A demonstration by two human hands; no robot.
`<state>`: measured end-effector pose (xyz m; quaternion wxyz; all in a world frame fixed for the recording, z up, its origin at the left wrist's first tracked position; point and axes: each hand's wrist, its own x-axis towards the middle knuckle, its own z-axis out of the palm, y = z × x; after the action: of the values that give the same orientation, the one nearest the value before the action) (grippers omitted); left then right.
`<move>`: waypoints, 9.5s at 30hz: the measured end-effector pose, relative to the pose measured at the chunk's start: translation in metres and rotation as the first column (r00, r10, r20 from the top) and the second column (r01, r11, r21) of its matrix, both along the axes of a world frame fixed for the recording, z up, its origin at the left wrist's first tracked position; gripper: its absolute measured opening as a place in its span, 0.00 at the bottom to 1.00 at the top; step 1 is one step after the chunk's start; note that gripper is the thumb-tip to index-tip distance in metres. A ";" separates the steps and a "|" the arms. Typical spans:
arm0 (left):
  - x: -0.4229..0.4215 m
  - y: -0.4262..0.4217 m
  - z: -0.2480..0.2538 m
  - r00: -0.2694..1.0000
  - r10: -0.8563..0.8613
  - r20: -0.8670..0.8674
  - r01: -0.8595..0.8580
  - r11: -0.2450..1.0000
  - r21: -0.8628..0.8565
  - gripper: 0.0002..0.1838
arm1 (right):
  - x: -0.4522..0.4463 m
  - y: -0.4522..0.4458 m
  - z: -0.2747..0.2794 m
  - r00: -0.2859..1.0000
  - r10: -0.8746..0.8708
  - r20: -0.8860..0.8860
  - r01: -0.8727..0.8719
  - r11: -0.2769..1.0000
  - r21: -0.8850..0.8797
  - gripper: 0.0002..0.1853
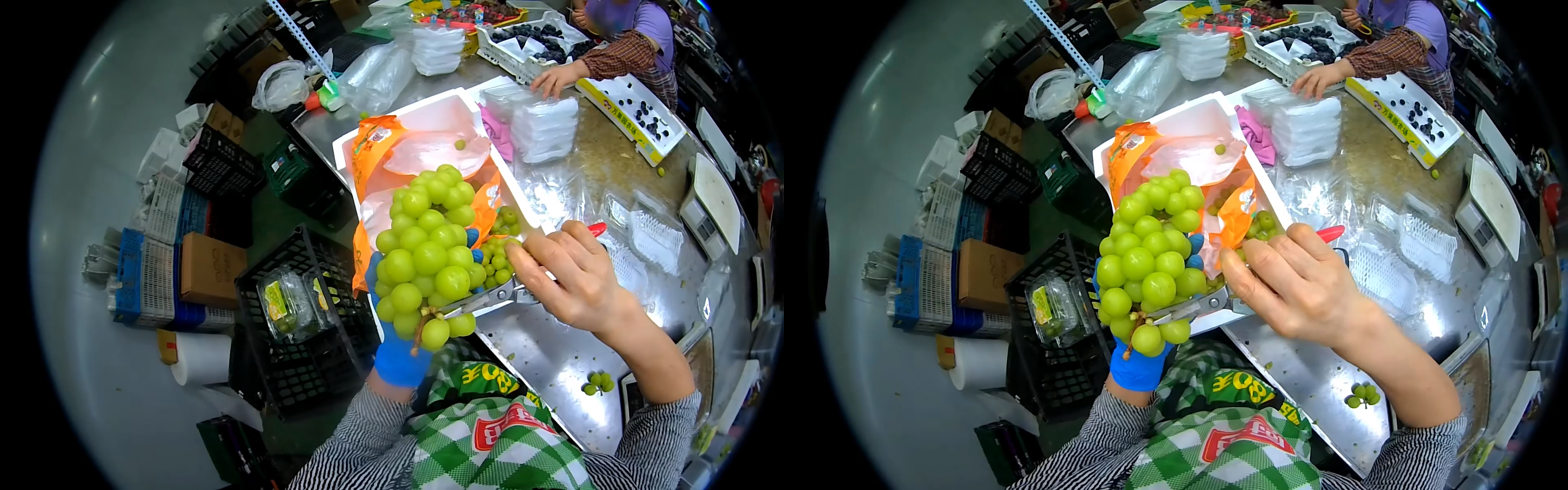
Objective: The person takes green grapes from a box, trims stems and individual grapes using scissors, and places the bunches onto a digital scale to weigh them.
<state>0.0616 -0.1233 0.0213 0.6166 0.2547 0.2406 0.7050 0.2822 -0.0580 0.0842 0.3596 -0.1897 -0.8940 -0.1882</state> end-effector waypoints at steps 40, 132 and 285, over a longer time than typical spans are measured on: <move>-0.001 0.034 -0.023 0.366 -0.333 0.869 0.437 0.886 0.155 0.38 | 0.004 -0.021 -0.041 0.882 -0.329 -0.336 -0.009 0.703 -0.711 0.27; 0.022 0.019 0.013 0.812 -0.343 -0.473 0.265 0.938 -0.225 0.52 | -0.022 -0.078 -0.074 0.388 -0.681 -0.621 -0.741 0.170 -0.650 0.26; 0.003 -0.008 -0.044 0.126 -0.908 -0.399 0.879 0.289 -0.380 0.48 | 0.059 -0.035 0.019 0.708 0.332 0.623 0.018 0.874 -0.486 0.12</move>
<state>0.0648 -0.1315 -0.0231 0.8201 0.5203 0.2235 0.0821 0.3410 -0.0934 0.1031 -0.0390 -0.1056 -0.9936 0.0031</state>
